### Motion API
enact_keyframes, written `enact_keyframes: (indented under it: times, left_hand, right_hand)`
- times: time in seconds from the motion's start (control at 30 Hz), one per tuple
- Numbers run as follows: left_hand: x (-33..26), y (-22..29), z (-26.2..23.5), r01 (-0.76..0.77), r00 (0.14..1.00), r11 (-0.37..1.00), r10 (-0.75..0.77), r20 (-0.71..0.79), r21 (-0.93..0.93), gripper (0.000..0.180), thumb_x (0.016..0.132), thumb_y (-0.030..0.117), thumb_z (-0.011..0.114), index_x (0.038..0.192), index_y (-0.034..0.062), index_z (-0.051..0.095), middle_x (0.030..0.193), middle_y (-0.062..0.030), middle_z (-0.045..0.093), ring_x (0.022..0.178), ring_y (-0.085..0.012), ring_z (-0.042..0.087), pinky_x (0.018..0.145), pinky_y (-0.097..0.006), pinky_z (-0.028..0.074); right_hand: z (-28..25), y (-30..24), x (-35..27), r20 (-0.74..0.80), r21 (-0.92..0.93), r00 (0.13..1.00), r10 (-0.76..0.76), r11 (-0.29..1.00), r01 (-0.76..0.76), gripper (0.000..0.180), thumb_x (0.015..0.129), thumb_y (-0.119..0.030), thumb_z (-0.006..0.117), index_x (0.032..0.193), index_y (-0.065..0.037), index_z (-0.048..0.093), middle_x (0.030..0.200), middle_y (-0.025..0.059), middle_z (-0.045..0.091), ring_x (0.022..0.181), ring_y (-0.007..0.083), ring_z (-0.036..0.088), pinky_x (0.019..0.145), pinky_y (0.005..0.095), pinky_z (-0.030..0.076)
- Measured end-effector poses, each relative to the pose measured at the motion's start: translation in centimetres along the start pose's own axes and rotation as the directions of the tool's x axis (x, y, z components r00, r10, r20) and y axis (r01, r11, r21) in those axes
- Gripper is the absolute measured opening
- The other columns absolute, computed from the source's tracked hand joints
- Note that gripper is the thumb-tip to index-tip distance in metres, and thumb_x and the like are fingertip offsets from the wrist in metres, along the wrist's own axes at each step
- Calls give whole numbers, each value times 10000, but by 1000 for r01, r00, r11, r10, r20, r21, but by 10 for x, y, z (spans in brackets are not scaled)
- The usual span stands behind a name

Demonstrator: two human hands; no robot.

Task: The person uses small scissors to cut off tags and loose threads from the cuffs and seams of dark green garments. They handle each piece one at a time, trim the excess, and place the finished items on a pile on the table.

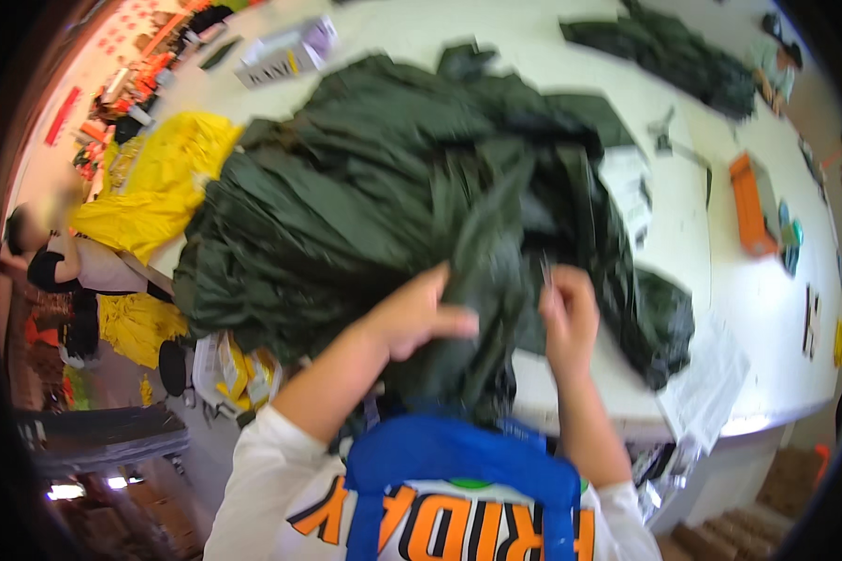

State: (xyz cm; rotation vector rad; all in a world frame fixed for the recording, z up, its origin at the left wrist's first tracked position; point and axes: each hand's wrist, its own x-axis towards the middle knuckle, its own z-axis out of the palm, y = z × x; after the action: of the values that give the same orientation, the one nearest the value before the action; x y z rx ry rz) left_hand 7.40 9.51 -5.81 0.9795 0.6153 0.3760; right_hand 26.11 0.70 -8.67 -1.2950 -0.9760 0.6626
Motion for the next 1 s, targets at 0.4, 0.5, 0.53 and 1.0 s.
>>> enact_keyframes:
  times: [0.4,0.5,0.53,1.0]
  left_hand:
    - [-67,-44,19,142,984,733,-29,178,-666,564,770,86,624,1282,64,388,1213,-141,515,1091,-311,526,913,-506,422]
    - [-67,-30,16,10,977,648,157,146,-762,560,805,185,599,1300,55,372,1231,-162,504,1113,-350,508,882,-564,435]
    - [-68,-28,12,-17,977,647,174,127,-762,570,811,260,576,1304,57,376,1247,-162,495,1121,-365,498,884,-577,426]
    - [-103,-12,6,-470,656,823,568,-497,319,461,799,173,604,1192,-11,446,1204,-118,506,1109,-230,478,990,-396,333]
  right_hand:
    - [2,-14,-114,283,-432,959,1,893,126,884,485,-171,881,1174,-29,344,985,117,441,779,170,505,601,266,449]
    - [-4,-13,-109,144,-215,989,-41,974,72,736,562,-12,764,1197,-37,392,990,105,547,759,162,558,632,260,465]
    - [-11,-11,-103,197,-237,978,-73,964,119,600,588,15,723,1129,-34,469,957,94,575,756,145,564,630,254,463]
    - [-41,-73,-81,319,241,920,228,919,-311,246,788,-237,684,856,-17,601,669,-60,498,619,27,422,556,185,314]
